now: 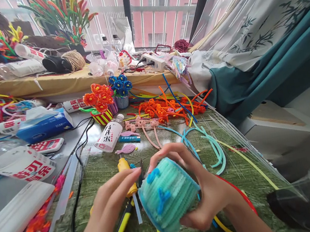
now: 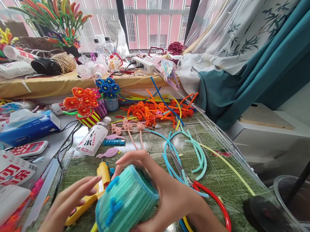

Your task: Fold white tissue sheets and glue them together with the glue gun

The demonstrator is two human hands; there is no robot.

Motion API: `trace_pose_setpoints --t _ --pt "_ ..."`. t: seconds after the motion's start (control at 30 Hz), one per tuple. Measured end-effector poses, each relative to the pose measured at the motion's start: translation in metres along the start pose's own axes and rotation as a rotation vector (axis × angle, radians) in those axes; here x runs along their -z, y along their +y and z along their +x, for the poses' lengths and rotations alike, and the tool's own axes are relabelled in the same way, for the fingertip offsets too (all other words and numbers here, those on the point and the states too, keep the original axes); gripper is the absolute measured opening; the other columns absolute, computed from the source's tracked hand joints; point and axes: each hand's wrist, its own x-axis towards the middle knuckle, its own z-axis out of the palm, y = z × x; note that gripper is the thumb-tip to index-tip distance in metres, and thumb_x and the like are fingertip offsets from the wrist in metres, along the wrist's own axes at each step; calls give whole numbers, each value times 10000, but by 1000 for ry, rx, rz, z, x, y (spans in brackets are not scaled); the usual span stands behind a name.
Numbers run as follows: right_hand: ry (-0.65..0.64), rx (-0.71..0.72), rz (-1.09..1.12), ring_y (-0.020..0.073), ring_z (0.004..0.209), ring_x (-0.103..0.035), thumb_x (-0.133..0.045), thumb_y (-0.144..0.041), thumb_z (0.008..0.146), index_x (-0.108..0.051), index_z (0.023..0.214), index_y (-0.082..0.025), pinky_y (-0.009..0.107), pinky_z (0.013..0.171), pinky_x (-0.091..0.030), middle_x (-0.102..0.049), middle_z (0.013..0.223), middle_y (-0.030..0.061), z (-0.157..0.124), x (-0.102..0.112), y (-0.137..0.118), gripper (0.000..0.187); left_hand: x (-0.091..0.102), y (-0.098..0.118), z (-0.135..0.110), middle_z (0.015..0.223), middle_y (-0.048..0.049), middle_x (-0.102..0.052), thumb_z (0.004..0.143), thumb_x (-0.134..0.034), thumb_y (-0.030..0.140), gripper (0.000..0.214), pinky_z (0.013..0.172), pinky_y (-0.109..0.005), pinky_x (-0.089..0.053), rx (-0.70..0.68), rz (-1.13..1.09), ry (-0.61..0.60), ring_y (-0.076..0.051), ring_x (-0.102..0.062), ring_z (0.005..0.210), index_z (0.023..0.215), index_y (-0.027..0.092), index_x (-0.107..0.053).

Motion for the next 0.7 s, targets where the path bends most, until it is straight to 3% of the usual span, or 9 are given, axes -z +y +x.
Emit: trace_pose_setpoints --t 0.1,0.23,0.37,0.53,0.6,0.7 --pt "-25 50 88 206 1065 -519 -757 -171 497 -383 1309 -364 352 927 -462 -485 1197 9 3 1 2 914 -2 3 6 1469 -76 -543 889 -610 484 696 1044 -313 -516 -87 -80 -164 -249 -532 1342 1503 340 -315" --pt "-15 47 151 213 1072 -506 -795 -222 479 -423 1238 -345 365 939 -468 -439 1183 15 4 3 1 854 -8 15 12 1480 -81 -535 777 -764 372 956 1041 -401 -535 -58 -200 -198 -309 -520 1350 1546 398 -197" --pt "115 -72 218 253 1103 -525 -940 -386 448 -452 1179 -369 415 921 -487 -432 1223 26 6 2 -1 879 -19 23 10 1455 -70 -560 746 -764 399 926 1011 -440 -555 22 -311 -117 -332 -577 1288 1530 391 -272" --pt "176 -92 336 306 1242 -494 -960 -410 499 -435 1268 -373 483 1010 -438 -428 1319 50 9 3 -3 932 -24 18 5 1333 -72 -639 752 -742 357 846 779 -357 -617 142 -211 126 -273 -692 1061 1501 348 -349" --pt "163 -146 383 302 1252 -501 -947 -393 558 -420 1312 -361 476 1015 -441 -452 1334 65 9 2 -3 920 -23 14 6 1329 -68 -631 771 -723 347 821 778 -341 -606 101 -58 237 -259 -671 1075 1503 343 -350" --pt "76 -223 470 280 1263 -515 -950 -323 586 -410 1378 -350 448 1045 -427 -486 1358 65 8 -1 -4 959 -23 12 8 1312 -80 -619 797 -702 297 846 871 -339 -575 -49 143 306 -250 -632 1139 1535 302 -288"
